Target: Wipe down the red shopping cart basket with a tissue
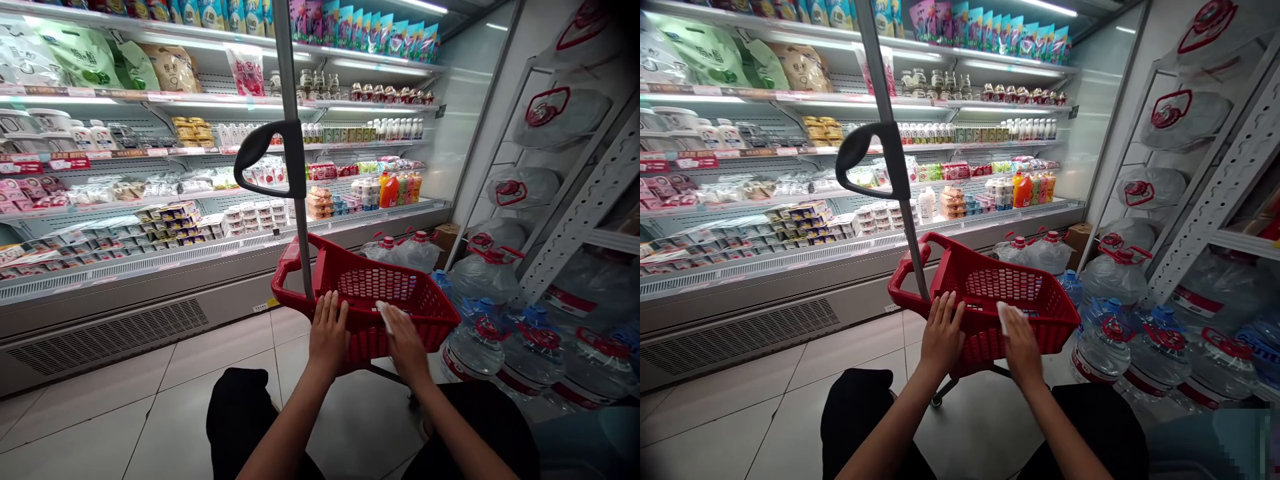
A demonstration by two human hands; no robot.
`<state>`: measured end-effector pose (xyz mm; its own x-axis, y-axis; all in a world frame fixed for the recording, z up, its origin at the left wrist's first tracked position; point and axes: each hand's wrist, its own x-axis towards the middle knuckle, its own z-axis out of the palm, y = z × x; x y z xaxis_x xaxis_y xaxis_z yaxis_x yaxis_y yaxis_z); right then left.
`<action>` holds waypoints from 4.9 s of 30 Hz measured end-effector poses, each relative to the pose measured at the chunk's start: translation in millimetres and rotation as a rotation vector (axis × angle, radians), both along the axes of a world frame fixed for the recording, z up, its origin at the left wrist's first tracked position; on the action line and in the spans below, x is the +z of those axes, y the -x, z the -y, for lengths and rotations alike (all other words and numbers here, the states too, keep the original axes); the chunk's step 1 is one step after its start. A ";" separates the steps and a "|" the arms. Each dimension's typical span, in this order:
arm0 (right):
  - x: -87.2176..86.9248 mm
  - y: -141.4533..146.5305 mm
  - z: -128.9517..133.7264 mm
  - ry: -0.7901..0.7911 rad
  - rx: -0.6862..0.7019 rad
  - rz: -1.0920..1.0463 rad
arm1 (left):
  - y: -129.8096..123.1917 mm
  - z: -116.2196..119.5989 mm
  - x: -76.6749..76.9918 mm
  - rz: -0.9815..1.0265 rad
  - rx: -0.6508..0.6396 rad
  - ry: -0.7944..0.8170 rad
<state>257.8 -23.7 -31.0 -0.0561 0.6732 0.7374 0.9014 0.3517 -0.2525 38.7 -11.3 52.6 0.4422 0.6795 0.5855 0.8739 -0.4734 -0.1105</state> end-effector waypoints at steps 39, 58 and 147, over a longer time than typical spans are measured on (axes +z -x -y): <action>-18.3 -92.7 14.9 -0.032 -0.032 0.143 | 19.6 -33.8 -14.1 -0.035 -0.041 0.043; 2.1 -13.9 13.6 0.033 0.001 0.164 | -21.9 -37.5 -34.5 0.168 -0.004 0.110; 38.9 -20.1 -60.8 -0.029 0.336 0.389 | 79.3 -10.2 -49.2 0.158 -0.025 0.232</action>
